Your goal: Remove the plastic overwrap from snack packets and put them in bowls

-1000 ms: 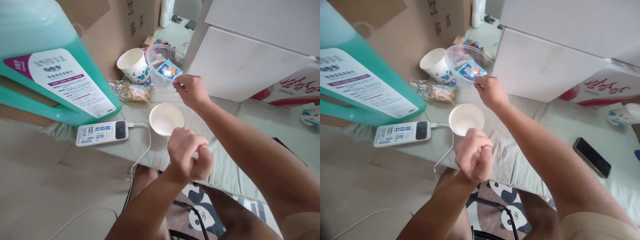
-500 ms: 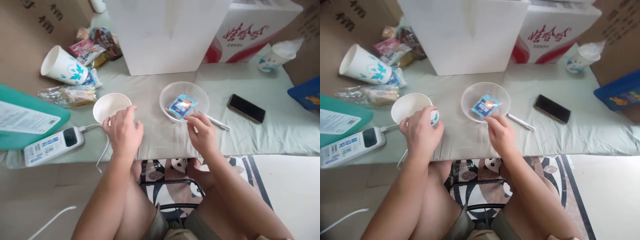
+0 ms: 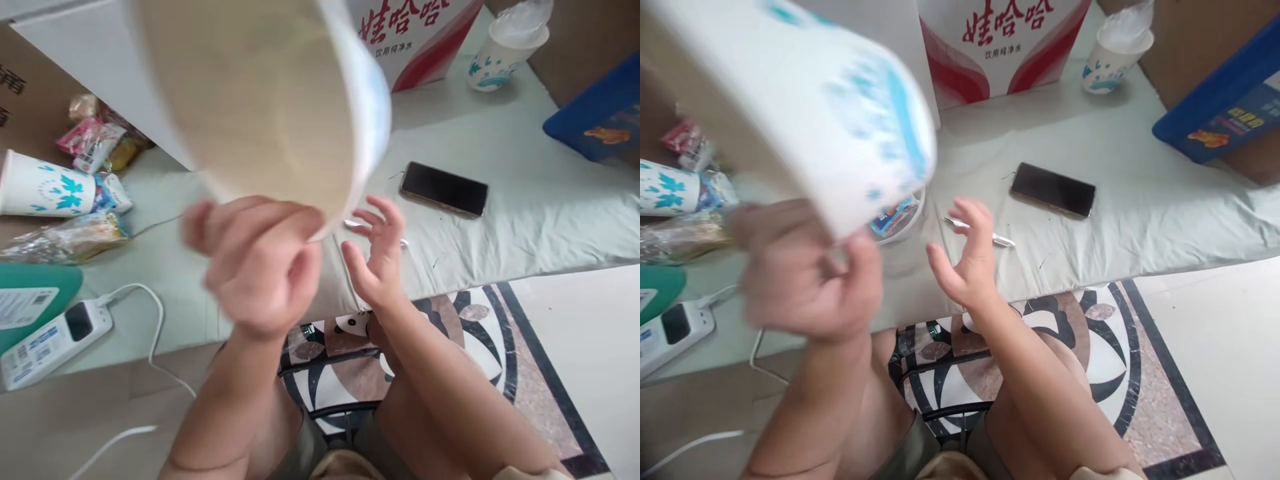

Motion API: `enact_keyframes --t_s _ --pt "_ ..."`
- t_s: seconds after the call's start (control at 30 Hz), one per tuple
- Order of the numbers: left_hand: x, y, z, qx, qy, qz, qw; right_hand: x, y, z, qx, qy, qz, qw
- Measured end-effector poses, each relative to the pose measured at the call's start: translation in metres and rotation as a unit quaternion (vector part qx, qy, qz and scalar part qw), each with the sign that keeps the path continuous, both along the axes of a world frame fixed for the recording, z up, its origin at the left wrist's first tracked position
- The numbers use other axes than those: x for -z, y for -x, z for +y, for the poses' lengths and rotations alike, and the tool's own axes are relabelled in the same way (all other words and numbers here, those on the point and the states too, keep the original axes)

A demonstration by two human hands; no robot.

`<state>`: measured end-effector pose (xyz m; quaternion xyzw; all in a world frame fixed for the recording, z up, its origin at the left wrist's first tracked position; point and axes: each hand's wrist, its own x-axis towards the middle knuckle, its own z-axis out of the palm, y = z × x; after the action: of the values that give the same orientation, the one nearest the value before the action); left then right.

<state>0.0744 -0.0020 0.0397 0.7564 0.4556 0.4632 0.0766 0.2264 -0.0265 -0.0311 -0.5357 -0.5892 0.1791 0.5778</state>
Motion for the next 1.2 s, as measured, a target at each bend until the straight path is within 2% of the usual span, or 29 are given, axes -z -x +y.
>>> enact_keyframes --t_s 0.03,0.13,0.27,0.4,0.5,0.6,0.8,0.87,1.0,1.07,1.13,1.2 --pt "0.002 -0.018 -0.001 0.016 -0.053 0.007 0.998 0.001 -0.006 0.002 0.023 0.006 -0.001 1.0" --pt "0.018 -0.056 0.004 0.07 -0.114 0.023 0.991 0.008 -0.026 0.004 0.089 0.072 -0.048 0.992" --pt "0.037 -0.073 0.013 0.081 -0.078 0.052 0.992 0.02 -0.05 0.0 0.18 0.157 -0.179 0.954" --pt "0.036 -0.072 0.016 0.093 -0.008 0.096 0.991 0.025 -0.059 -0.002 0.213 0.197 -0.215 0.933" --pt "0.034 -0.064 0.018 0.097 0.014 0.093 0.991 0.022 -0.061 0.002 0.195 0.192 -0.211 0.938" --pt "0.037 -0.048 0.022 0.068 0.018 0.066 0.995 0.017 -0.063 0.007 0.155 0.218 -0.199 0.943" --pt "0.046 -0.002 0.023 -0.098 -0.011 0.032 0.995 0.012 -0.057 0.017 0.074 0.274 -0.221 0.933" --pt "0.05 0.012 0.019 -0.131 0.003 0.039 0.991 0.012 -0.053 0.019 0.065 0.278 -0.226 0.931" --pt "0.062 0.037 0.015 -0.123 0.074 0.058 0.988 0.012 -0.048 0.021 0.054 0.229 -0.225 0.946" --pt "0.069 0.045 0.018 -0.11 0.083 0.053 0.989 0.012 -0.046 0.02 0.054 0.202 -0.232 0.95" --pt "0.073 0.05 0.025 -0.103 0.073 0.037 0.991 0.012 -0.044 0.018 0.064 0.199 -0.25 0.945" --pt "0.071 0.053 0.032 -0.106 0.067 0.021 0.992 0.012 -0.041 0.014 0.074 0.222 -0.28 0.931"
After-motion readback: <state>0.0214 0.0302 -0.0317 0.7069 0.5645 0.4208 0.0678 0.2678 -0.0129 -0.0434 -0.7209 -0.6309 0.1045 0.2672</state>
